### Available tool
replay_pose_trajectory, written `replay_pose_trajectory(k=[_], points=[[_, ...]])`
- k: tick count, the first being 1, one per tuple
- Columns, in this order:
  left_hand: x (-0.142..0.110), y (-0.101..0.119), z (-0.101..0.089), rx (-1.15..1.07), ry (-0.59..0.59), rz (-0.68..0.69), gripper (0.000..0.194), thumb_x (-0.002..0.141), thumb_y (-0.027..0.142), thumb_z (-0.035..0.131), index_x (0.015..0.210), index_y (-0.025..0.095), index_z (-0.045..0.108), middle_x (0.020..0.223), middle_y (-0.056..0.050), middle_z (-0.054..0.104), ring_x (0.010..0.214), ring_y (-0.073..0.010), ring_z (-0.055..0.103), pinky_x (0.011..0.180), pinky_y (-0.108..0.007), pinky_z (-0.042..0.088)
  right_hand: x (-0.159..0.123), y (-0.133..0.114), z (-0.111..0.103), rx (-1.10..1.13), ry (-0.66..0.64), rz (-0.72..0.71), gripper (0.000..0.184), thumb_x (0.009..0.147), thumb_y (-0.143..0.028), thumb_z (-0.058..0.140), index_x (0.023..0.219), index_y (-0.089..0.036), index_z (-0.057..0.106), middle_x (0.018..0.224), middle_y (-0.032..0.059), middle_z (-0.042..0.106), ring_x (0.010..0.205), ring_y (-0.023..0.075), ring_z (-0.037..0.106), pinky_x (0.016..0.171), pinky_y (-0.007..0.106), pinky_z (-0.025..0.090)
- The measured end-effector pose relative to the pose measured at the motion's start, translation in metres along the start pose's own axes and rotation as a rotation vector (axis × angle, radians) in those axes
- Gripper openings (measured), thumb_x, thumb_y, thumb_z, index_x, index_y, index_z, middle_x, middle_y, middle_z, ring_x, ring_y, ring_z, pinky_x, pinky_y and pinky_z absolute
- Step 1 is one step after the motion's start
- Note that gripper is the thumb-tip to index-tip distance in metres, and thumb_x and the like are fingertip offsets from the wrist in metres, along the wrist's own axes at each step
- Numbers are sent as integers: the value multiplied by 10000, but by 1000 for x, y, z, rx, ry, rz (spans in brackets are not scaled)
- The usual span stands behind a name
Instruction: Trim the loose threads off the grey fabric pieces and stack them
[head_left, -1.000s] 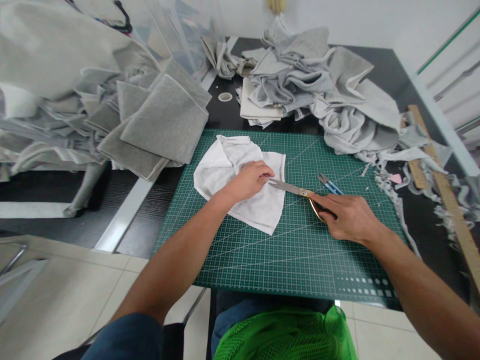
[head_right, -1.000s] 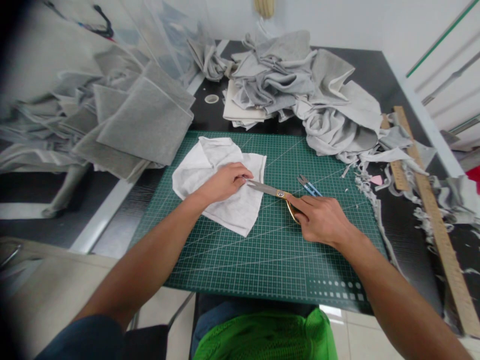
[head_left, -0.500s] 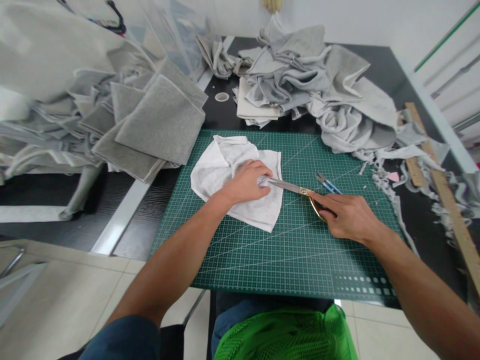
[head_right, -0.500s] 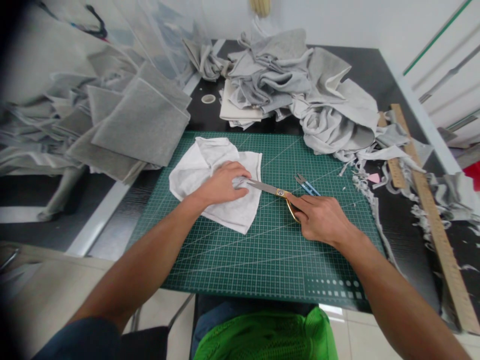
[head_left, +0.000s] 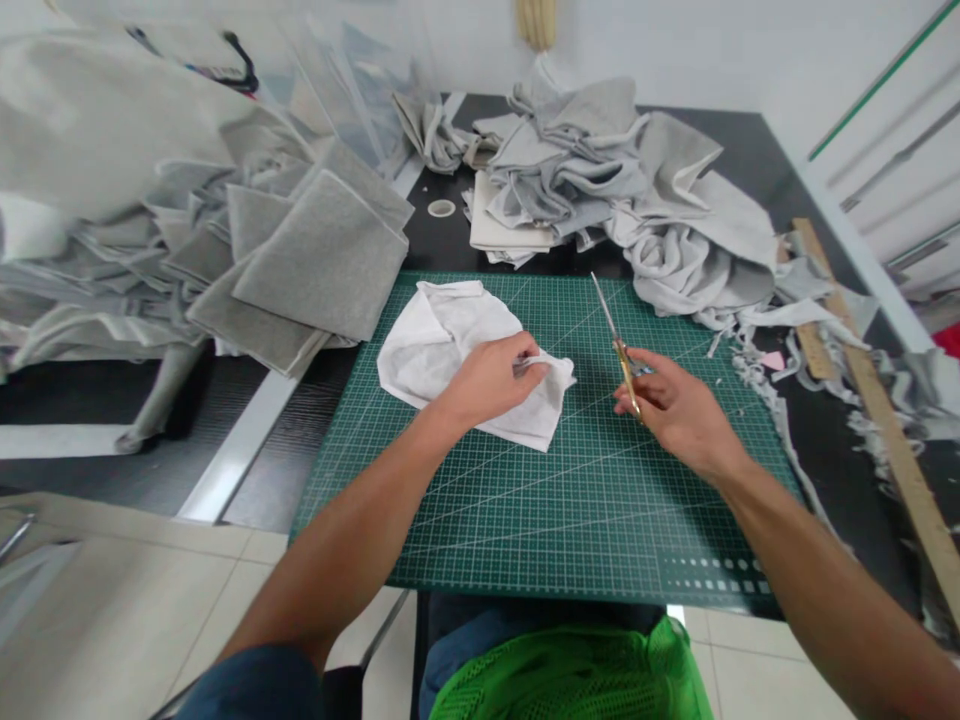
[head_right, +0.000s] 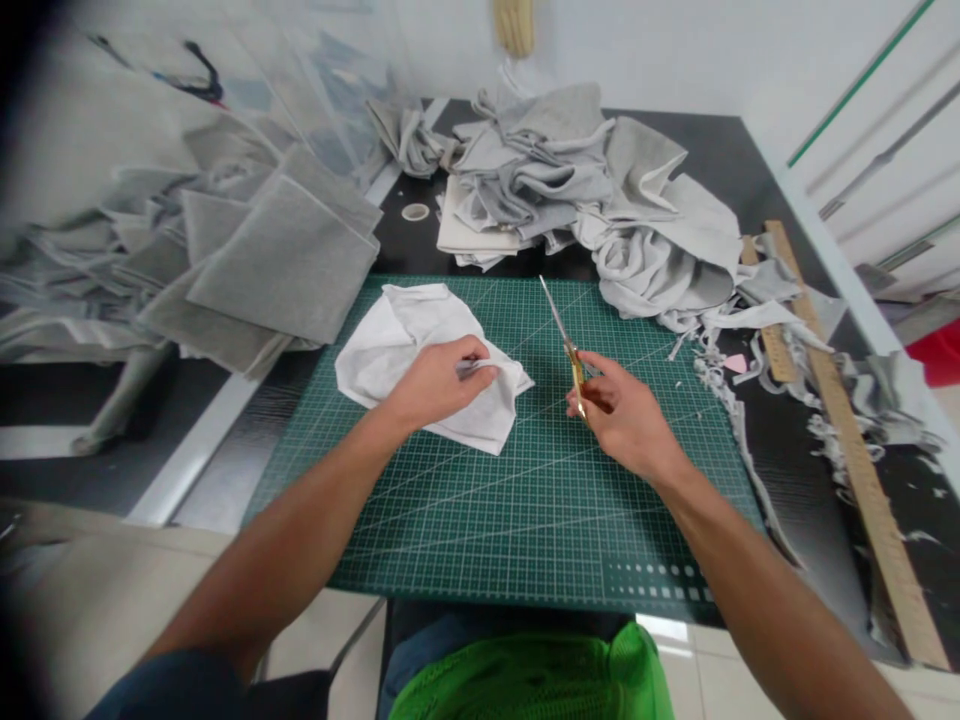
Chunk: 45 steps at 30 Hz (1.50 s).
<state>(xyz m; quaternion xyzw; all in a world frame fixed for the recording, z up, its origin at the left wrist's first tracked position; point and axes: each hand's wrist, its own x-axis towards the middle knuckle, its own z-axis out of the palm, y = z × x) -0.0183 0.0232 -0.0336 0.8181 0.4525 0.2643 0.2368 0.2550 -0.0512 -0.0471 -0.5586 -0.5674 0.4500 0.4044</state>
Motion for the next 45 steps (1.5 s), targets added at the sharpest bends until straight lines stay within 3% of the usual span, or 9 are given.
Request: replay_pose_trajectory(k=[8,15,21,24,26,29,33,38,45], points=[[-7,29,11,7,93,-24,104,936,301,626,914,200,641,867,-22,735,776,-168,662,729,-304,481,5,-33,37,308,108,94,789,757,-394,869,1449,-247,519,947,33,747,871,218,715,848,414,577],[-12,31,14,-174,-30,-2,133,940,329,648,920,201,678,903,-9,754,789,-152,674,724,-284,485,16,-34,54,332,82,3,947,696,-297,906,1524,-264,447,1081,38,730,938,197,660,836,362,536],[-13,28,1,-294,-47,72,142,854,258,695,984,201,690,964,-19,748,875,-167,679,829,-317,523,9,-40,54,414,-75,33,882,692,-299,901,1476,-269,499,969,13,733,748,142,609,677,294,488],[-12,12,-23,-333,62,152,298,756,127,654,1045,193,678,1078,-43,729,1009,-192,668,923,-346,520,6,-41,51,360,-37,15,831,700,-297,887,1448,-261,527,894,-8,716,669,119,556,603,269,438],[-10,-3,-36,-317,120,128,199,745,95,590,902,183,677,960,-37,724,923,-183,671,874,-335,523,5,-39,48,319,21,-20,789,703,-277,875,1422,-259,549,877,-16,707,678,123,555,600,269,433],[-6,-26,-39,-151,-47,60,157,797,128,573,854,190,704,903,-32,743,850,-182,677,850,-338,524,5,-33,43,283,103,-70,731,721,-244,845,1396,-269,566,870,-20,699,707,134,569,607,274,439],[2,-44,-23,82,-236,159,325,729,163,685,1047,205,731,1117,-60,753,1104,-261,645,1045,-426,459,5,-28,37,253,180,-110,685,735,-210,818,1372,-288,579,880,-19,694,719,142,580,609,283,451],[0,-41,-35,133,-253,-4,170,732,158,641,877,186,724,844,-48,724,861,-222,647,812,-352,491,6,-24,31,232,235,-128,694,725,-198,804,1377,-289,581,878,-12,684,724,150,592,605,289,466],[-10,-24,-63,-86,-212,62,147,701,156,531,588,207,611,681,-16,613,790,-197,574,706,-322,432,4,-26,28,295,186,-110,682,735,-235,818,1376,-281,589,880,-12,683,724,140,578,610,279,462]])
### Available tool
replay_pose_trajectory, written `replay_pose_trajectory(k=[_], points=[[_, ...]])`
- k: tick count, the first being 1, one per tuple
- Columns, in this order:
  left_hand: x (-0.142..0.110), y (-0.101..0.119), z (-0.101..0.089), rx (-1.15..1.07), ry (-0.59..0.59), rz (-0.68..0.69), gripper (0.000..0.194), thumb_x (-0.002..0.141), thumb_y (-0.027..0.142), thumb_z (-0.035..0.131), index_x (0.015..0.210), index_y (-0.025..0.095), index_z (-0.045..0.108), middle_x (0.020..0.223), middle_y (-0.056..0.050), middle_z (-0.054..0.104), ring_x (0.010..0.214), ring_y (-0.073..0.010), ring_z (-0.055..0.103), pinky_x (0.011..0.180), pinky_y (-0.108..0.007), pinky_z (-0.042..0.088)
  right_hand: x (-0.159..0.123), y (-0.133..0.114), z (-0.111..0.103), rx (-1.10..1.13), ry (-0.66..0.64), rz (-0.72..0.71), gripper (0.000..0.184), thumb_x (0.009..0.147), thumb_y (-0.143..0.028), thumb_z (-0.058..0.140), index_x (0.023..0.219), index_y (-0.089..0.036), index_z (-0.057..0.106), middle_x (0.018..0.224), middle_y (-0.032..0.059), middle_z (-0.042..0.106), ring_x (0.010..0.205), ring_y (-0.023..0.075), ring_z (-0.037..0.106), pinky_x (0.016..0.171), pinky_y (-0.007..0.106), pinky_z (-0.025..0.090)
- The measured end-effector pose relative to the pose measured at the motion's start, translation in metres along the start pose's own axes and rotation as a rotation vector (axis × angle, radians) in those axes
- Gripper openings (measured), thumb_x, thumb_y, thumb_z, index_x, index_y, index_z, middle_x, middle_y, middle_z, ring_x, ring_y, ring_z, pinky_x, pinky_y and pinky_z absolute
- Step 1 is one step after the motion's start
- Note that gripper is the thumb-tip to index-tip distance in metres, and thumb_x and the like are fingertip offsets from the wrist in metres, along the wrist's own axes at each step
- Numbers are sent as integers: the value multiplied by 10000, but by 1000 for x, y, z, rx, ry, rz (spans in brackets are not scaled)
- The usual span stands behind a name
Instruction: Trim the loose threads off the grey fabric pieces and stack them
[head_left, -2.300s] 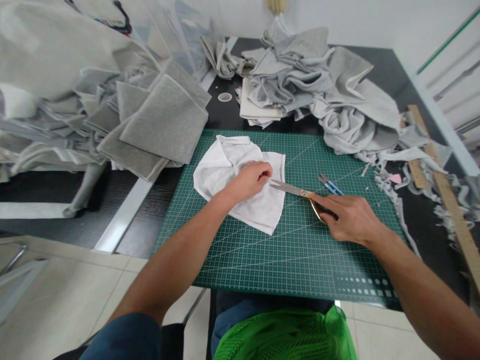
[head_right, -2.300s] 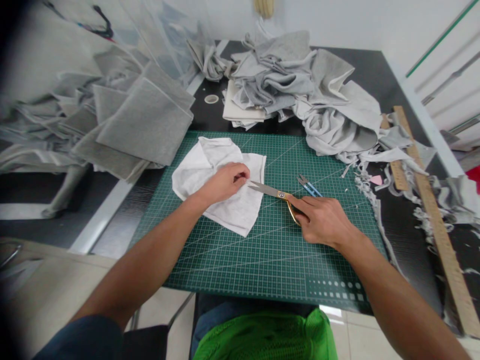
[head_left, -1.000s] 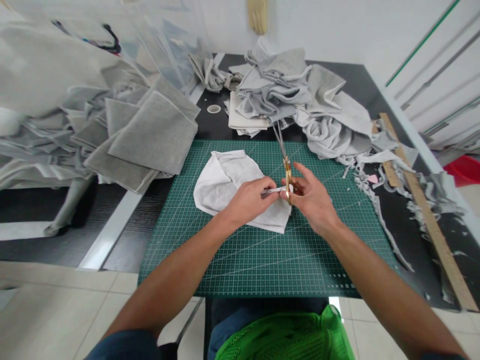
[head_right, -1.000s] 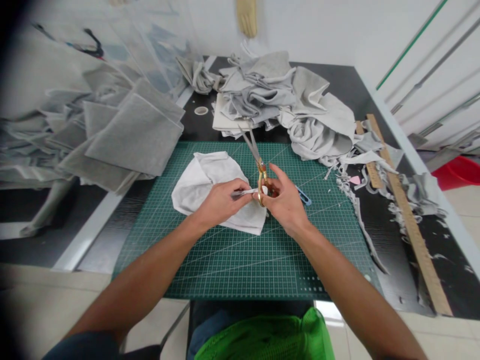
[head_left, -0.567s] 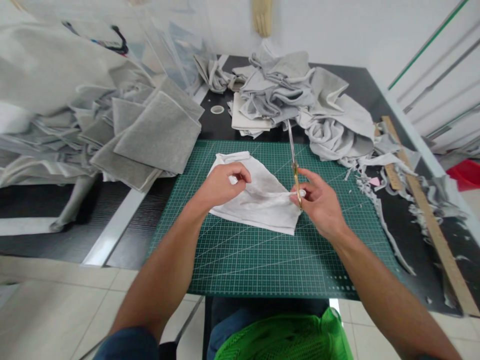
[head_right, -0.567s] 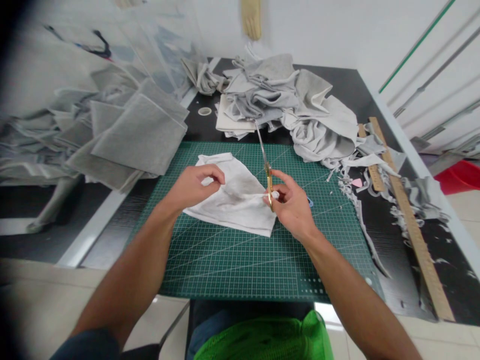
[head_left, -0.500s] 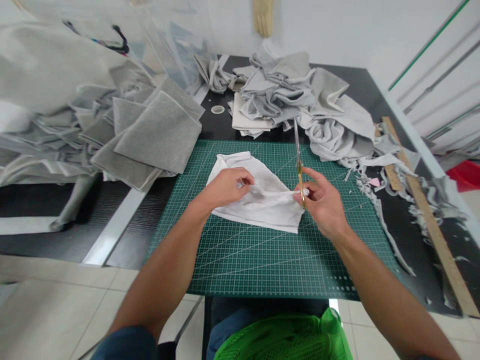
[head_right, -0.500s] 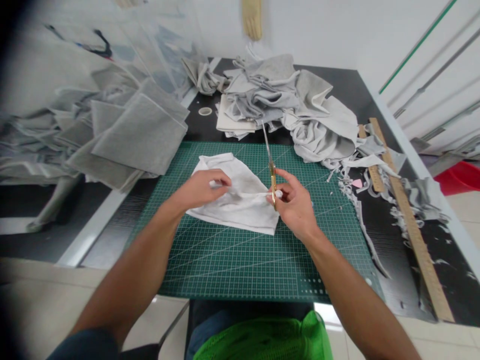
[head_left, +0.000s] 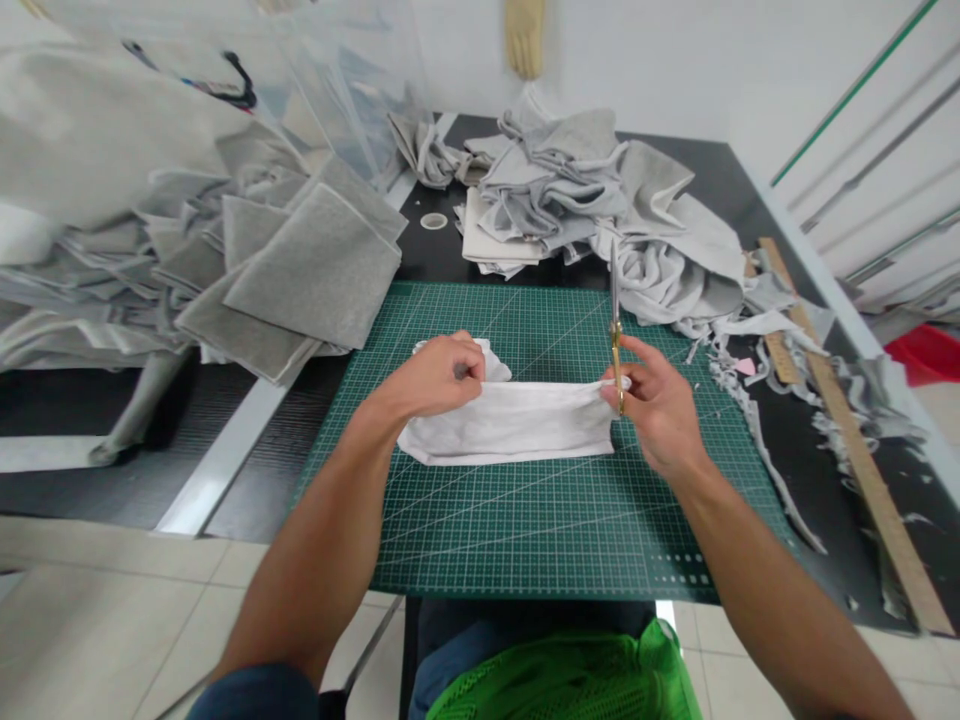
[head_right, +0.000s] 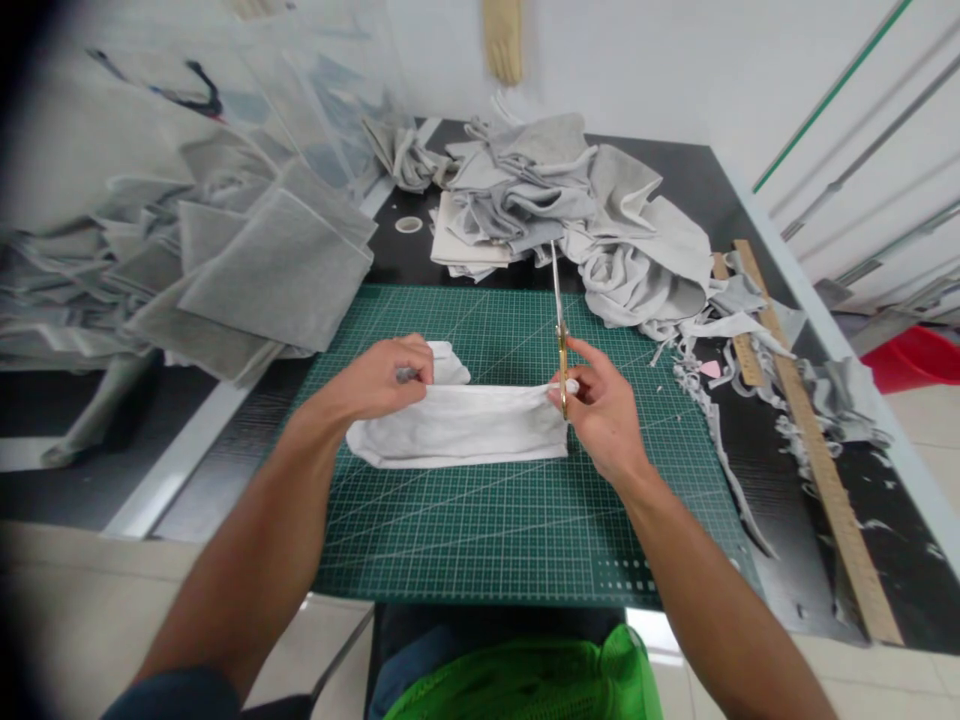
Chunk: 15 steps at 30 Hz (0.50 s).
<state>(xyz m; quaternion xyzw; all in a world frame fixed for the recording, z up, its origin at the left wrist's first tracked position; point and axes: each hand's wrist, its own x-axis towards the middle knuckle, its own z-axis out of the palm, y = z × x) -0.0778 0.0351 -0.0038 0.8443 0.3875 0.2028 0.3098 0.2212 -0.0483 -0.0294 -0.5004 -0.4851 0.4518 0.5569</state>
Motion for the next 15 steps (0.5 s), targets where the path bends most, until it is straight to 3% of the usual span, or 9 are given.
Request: replay_pose_trajectory(k=[3,5,7,9,11,15], points=[[3,-2,1,-26,69,24,298,767,176,451,474,214,494,588,-29,570,730,-205,548,742,-360,448,-5,-2,5,15,-53,23,644,773,-290,817,1378,-278,597,888,-11,676,724,138,570,620,284,462],[6,0,6,29,149,-23,324,806,190,446,487,217,502,603,-34,602,746,-214,564,804,-388,468,-8,-3,8,17,-53,26,643,780,-320,823,1379,-277,594,888,-9,671,726,140,571,627,290,469],[9,9,15,102,260,-62,245,818,230,535,583,212,601,715,-39,687,858,-235,613,900,-415,480,-9,-3,11,16,-47,21,646,785,-335,824,1384,-279,587,888,-6,666,726,145,572,626,295,474],[9,23,27,62,339,-22,82,807,268,654,812,205,708,956,-49,758,1006,-243,652,1003,-426,477,-10,-4,12,12,-53,19,643,799,-339,817,1393,-285,577,889,-2,664,715,148,569,610,297,469],[9,38,41,-75,201,69,207,808,230,677,1005,218,736,1079,-45,764,1031,-217,682,987,-383,512,-11,-5,13,9,-65,20,648,804,-328,818,1401,-294,569,899,1,668,706,148,566,596,297,463],[7,49,52,-182,2,72,233,821,171,664,1030,235,746,945,-7,774,850,-171,703,821,-311,543,-12,-7,14,20,-63,-2,669,794,-302,832,1406,-303,563,927,4,682,727,151,580,600,296,465]])
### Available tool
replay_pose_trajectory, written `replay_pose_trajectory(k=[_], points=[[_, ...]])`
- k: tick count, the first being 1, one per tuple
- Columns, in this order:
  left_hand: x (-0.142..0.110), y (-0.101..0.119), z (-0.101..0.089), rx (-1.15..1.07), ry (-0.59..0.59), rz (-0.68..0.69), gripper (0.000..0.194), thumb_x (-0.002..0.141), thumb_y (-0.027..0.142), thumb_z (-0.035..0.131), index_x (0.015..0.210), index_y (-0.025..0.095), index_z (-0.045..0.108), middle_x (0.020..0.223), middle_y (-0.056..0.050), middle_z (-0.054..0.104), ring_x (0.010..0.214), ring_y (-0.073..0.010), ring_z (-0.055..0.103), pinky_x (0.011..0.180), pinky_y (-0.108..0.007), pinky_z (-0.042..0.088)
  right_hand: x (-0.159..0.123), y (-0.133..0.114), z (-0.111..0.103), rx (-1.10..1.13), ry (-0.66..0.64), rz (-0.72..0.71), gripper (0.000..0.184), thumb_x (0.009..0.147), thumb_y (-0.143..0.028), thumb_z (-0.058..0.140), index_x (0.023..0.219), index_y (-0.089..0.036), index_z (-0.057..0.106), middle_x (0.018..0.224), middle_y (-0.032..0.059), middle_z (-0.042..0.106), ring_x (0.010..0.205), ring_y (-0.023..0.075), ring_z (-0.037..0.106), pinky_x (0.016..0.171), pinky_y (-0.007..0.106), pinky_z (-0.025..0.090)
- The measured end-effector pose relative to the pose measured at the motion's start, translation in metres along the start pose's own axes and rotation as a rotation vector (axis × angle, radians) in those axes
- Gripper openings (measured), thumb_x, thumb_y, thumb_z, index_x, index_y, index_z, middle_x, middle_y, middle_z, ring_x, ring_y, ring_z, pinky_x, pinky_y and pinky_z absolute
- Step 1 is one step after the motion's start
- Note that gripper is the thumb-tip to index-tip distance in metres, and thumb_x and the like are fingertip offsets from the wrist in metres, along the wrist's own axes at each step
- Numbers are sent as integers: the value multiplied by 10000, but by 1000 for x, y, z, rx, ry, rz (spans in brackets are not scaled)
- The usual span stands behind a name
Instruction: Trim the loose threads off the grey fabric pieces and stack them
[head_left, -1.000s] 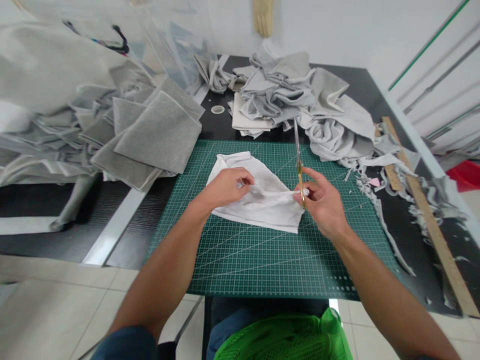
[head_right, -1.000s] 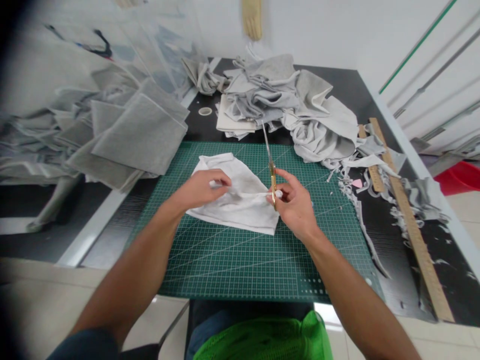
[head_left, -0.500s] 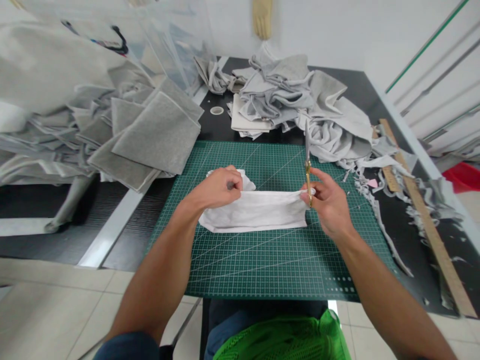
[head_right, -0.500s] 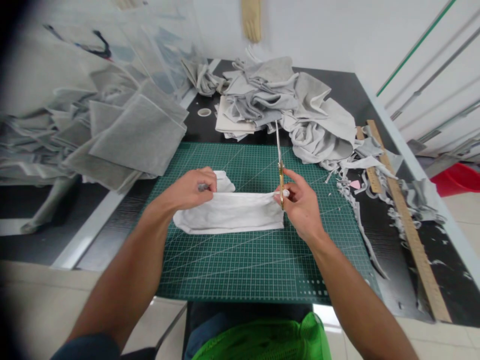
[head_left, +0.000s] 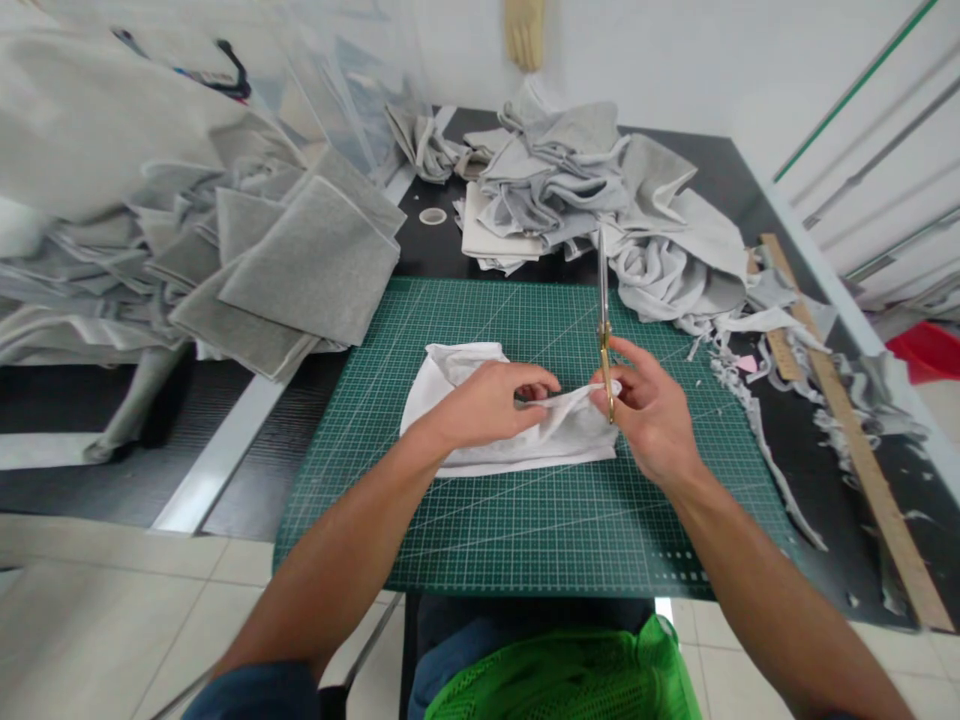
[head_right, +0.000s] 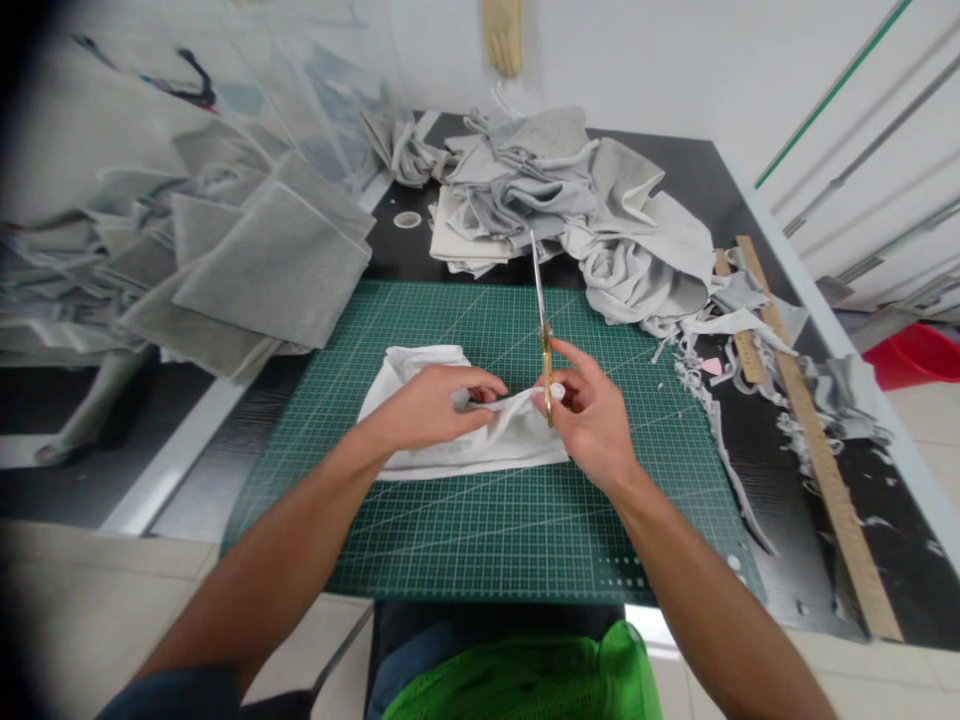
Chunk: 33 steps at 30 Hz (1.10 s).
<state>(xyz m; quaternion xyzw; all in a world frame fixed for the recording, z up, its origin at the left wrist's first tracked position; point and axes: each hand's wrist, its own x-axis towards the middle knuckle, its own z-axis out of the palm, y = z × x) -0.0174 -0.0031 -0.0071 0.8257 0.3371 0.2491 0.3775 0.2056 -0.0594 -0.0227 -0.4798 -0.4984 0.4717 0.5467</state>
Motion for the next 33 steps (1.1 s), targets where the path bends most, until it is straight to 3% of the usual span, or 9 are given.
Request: replay_pose_trajectory(k=[6,9,12,14,17,20,22,29,33], points=[[-2,-5,-14,65,37,-31,195,905,164,551,938,220,734,916,-6,760,848,-169,679,800,-306,496,-2,-2,2,-22,-21,29,652,799,-316,824,1398,-302,566,919,2,692,712,152,590,602,305,475],[-1,-3,-10,73,100,-74,233,925,156,471,882,212,693,854,-4,725,799,-167,645,765,-313,468,-4,-2,5,-37,-53,59,683,780,-308,842,1404,-300,565,921,2,698,718,155,596,606,303,467],[0,1,-1,-80,212,-167,242,910,172,435,752,207,615,715,11,632,687,-153,567,673,-301,429,-7,-1,9,-7,-85,75,693,783,-313,844,1414,-295,559,923,-2,698,729,150,595,630,301,469],[0,4,4,-257,255,-225,243,884,200,440,688,205,583,649,11,569,632,-151,511,607,-296,396,-9,-1,12,23,-98,91,691,783,-332,846,1411,-292,562,918,-6,693,728,145,587,639,299,471],[-3,10,6,-456,200,-237,216,858,277,514,673,199,595,642,4,550,617,-149,489,570,-293,382,-10,-1,15,68,-93,129,698,766,-375,861,1397,-289,574,893,-12,682,732,149,584,655,302,484],[-6,14,3,-463,121,-261,136,775,316,699,736,191,664,674,15,584,608,-129,494,555,-272,374,-11,-1,14,139,-85,156,709,738,-392,887,1373,-292,588,884,-17,675,751,148,592,695,304,504],[-6,13,2,-466,143,-287,120,730,283,763,778,189,707,716,12,622,621,-121,518,557,-262,379,-12,-1,13,189,-102,166,694,731,-382,897,1354,-297,602,873,-26,664,754,140,588,707,297,505],[-2,8,10,-779,185,-321,101,759,220,724,776,192,629,876,-16,688,715,-129,614,617,-260,478,-15,-5,12,138,-186,201,675,761,-374,873,1376,-301,605,868,-17,668,697,133,575,636,288,488],[-1,8,14,-769,205,-391,122,809,240,685,825,213,567,810,7,681,623,-108,588,541,-232,445,-13,-4,6,8,-229,143,628,805,-333,816,1389,-287,590,856,-9,674,692,144,590,624,295,488]])
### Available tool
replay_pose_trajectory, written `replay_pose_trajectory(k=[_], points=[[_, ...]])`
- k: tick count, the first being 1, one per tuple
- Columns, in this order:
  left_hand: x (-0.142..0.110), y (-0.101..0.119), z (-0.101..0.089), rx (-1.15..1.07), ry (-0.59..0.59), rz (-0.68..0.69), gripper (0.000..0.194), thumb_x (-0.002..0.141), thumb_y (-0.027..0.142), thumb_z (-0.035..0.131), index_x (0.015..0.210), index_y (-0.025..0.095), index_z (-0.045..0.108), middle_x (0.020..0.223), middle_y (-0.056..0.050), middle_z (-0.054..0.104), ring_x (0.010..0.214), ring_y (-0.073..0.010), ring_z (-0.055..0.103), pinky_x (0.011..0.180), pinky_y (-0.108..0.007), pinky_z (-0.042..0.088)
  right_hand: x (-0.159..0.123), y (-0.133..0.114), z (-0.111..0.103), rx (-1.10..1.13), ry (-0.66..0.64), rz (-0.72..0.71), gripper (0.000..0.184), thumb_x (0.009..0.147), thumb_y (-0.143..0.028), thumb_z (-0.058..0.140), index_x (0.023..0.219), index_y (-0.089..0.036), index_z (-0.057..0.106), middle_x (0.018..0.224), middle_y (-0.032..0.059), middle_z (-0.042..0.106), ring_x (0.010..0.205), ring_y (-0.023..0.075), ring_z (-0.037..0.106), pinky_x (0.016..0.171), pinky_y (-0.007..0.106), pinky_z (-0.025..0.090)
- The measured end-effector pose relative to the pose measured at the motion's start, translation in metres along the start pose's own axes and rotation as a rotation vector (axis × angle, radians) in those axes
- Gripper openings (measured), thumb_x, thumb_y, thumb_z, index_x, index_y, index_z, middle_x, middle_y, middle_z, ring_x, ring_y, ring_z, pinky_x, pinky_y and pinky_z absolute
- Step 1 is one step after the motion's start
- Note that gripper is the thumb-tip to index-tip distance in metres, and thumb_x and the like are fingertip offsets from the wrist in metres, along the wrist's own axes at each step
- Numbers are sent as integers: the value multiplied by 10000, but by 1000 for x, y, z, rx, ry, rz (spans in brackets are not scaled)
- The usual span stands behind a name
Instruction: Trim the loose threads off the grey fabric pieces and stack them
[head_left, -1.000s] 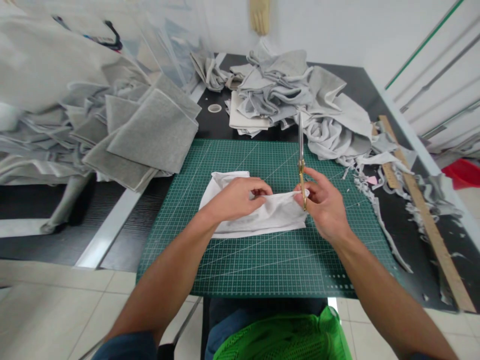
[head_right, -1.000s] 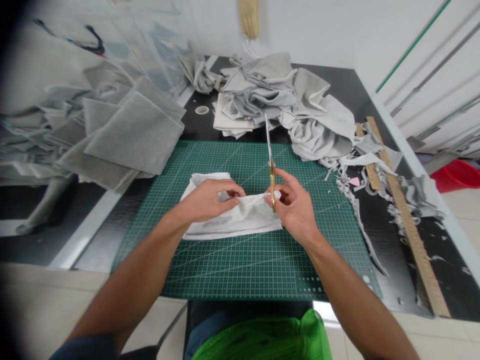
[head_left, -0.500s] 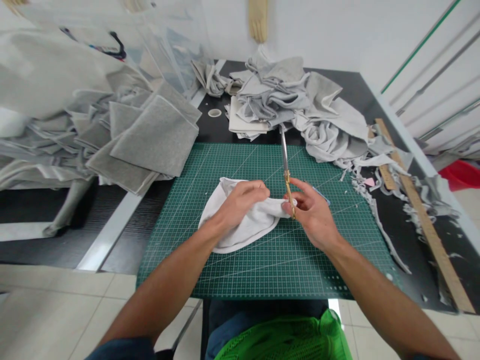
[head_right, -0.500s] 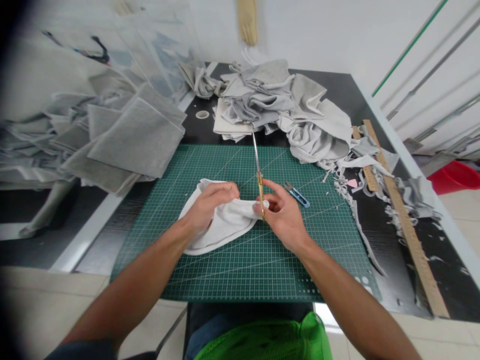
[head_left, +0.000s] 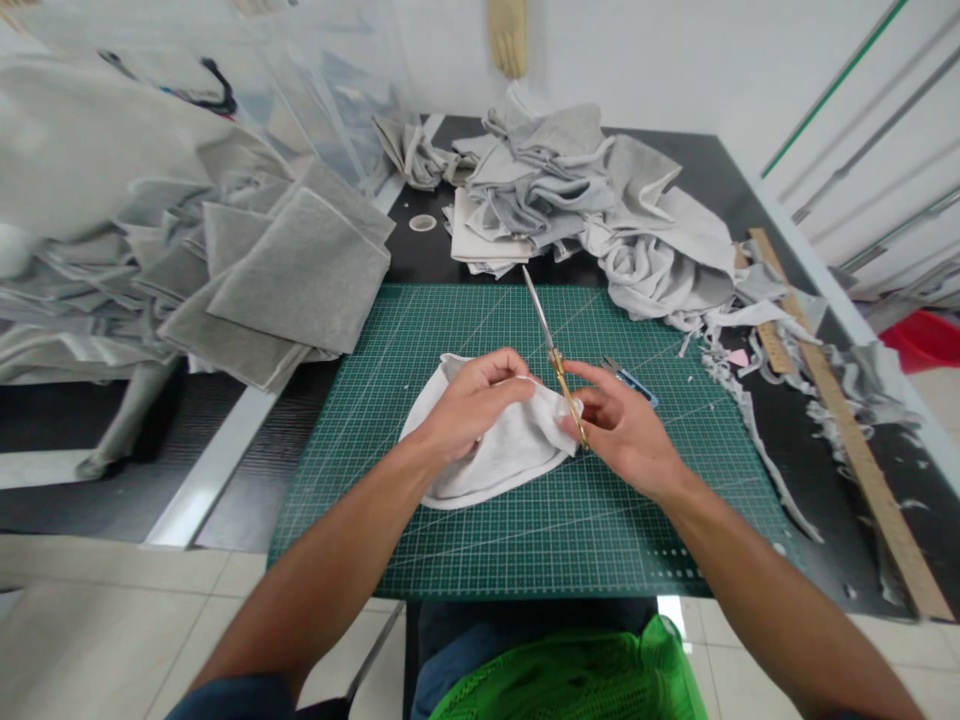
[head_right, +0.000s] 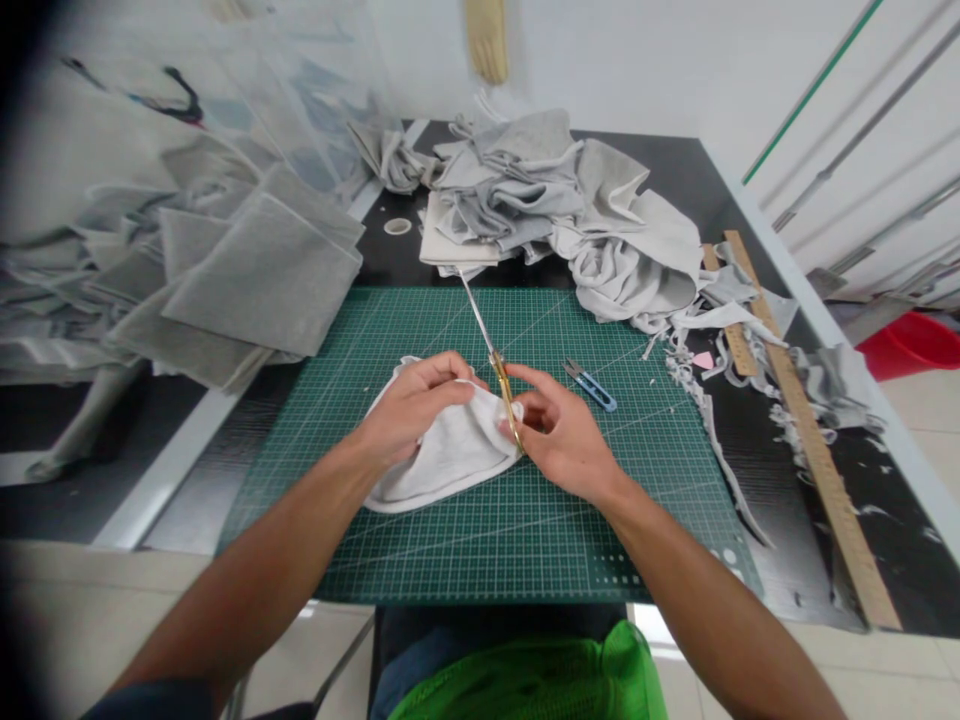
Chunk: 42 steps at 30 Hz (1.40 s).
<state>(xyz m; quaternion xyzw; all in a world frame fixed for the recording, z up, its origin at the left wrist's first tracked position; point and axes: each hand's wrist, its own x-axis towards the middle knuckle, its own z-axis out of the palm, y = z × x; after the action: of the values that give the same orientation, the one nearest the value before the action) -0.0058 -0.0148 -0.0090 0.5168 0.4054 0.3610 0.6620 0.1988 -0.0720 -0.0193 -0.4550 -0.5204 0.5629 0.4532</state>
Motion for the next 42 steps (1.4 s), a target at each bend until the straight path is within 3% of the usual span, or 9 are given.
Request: replay_pose_trajectory(k=[3,9,15,19,25,30,42], points=[[0,3,-4,34,59,35,159,835,279,694,893,230,554,736,28,636,574,-106,563,504,-226,422,1,4,-9,-191,6,-85,592,834,-249,749,1402,-282,583,878,0,692,729,161,608,691,330,513],[3,10,-22,53,166,148,201,831,277,710,949,220,558,798,10,667,624,-117,612,554,-238,479,-2,1,-26,-471,15,-203,598,844,-164,659,1420,-298,567,894,3,658,733,168,602,688,336,523],[2,10,-29,86,184,248,354,772,264,773,1066,217,582,935,-26,715,760,-153,680,674,-283,548,-11,-2,-16,-689,-24,-344,674,877,-196,634,1510,-334,449,977,26,659,739,194,607,722,389,543],[0,13,-25,34,162,212,369,753,214,765,1078,224,592,906,-15,725,731,-154,684,656,-283,547,-14,1,-8,-897,-10,-501,760,860,-226,659,1564,-293,380,1026,68,671,829,252,625,790,453,535],[-2,17,-21,-162,159,124,379,705,146,776,1045,208,621,870,-7,737,666,-137,674,597,-244,519,-15,3,-6,-1108,77,-616,750,870,-264,641,1566,-207,369,1081,109,691,888,283,648,794,474,527],[-2,18,-25,-228,159,76,410,676,145,790,1051,199,633,816,-3,726,606,-146,665,533,-231,486,-13,4,-8,-1197,123,-640,692,866,-252,629,1521,-150,429,1039,107,697,897,280,658,822,476,539],[-4,22,-28,-184,164,90,367,690,127,739,1037,189,637,701,12,698,491,-113,582,449,-199,404,-13,5,-12,-1177,84,-673,721,857,-161,591,1550,-172,391,1019,96,697,850,268,647,764,451,537]])
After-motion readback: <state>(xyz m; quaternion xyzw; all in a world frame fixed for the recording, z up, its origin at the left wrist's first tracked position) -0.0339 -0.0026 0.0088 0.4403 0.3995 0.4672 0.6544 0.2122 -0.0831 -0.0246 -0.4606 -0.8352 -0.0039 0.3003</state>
